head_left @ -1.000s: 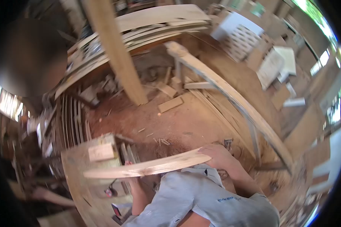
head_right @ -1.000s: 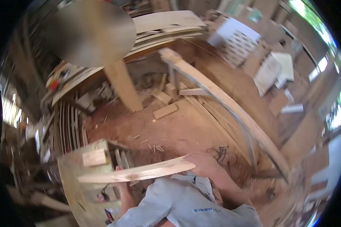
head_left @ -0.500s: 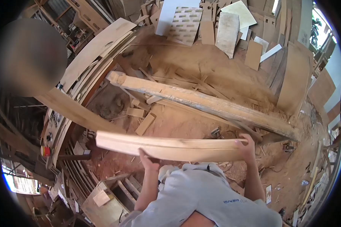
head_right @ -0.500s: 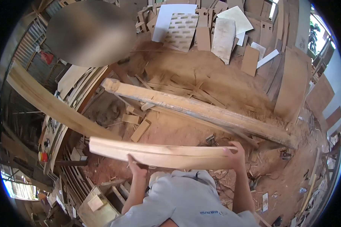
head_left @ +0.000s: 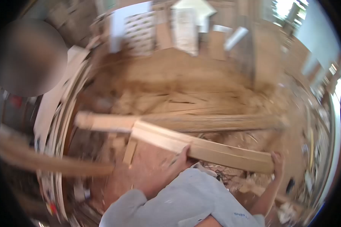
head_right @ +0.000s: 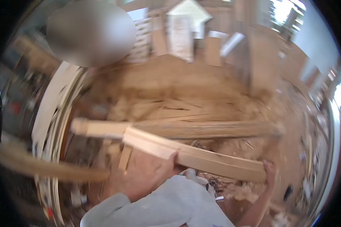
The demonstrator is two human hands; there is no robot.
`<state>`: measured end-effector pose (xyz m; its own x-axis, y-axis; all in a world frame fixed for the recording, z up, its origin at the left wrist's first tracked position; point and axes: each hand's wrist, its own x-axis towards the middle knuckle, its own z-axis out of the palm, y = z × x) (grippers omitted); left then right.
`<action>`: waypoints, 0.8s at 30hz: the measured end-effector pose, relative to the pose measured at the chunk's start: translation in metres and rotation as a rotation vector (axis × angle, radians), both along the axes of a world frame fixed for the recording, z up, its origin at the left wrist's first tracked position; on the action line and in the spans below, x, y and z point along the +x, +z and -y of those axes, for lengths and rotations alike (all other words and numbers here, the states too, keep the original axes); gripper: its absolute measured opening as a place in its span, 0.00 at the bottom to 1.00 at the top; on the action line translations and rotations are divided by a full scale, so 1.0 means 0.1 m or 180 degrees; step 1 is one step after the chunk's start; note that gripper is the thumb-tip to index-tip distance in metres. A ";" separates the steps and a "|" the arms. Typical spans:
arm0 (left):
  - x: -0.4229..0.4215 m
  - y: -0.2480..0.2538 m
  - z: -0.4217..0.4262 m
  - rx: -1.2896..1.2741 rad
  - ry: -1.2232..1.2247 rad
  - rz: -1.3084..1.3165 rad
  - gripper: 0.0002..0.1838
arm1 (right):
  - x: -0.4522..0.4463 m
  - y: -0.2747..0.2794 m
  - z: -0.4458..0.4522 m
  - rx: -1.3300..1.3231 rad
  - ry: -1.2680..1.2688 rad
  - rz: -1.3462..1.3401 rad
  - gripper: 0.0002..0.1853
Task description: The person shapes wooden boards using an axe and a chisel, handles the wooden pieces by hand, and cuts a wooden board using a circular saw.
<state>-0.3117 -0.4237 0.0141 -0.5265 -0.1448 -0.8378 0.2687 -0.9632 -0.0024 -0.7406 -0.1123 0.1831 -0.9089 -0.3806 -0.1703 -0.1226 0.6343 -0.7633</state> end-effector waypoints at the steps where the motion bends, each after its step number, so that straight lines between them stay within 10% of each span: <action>1: 0.08 -0.10 0.02 -0.0114 -0.0351 -0.0154 0.41 | 0.38 0.56 0.44 0.0497 -0.0139 0.0188 0.30; 6: 0.73 -0.06 0.91 -0.1669 -0.3572 0.0332 0.33 | -0.07 0.27 0.99 0.1243 0.0122 -0.0079 0.33; 9: 0.48 1.10 1.45 -0.4043 -0.3675 0.1222 0.31 | -0.15 0.15 1.50 0.1197 0.0367 -0.0089 0.34; 13: 0.09 0.98 1.70 -0.7727 -0.3672 0.1456 0.52 | -0.18 -0.26 2.08 0.1207 0.0603 -0.0082 0.34; 20: 0.01 0.24 2.00 -0.7125 -0.3531 0.1173 0.63 | 0.17 -0.44 2.81 0.1089 0.0258 -0.0291 0.31; 24: -0.14 -0.01 1.99 -0.7111 -0.3661 0.1457 0.62 | 0.37 -1.78 2.76 0.1167 0.0504 -0.1621 0.36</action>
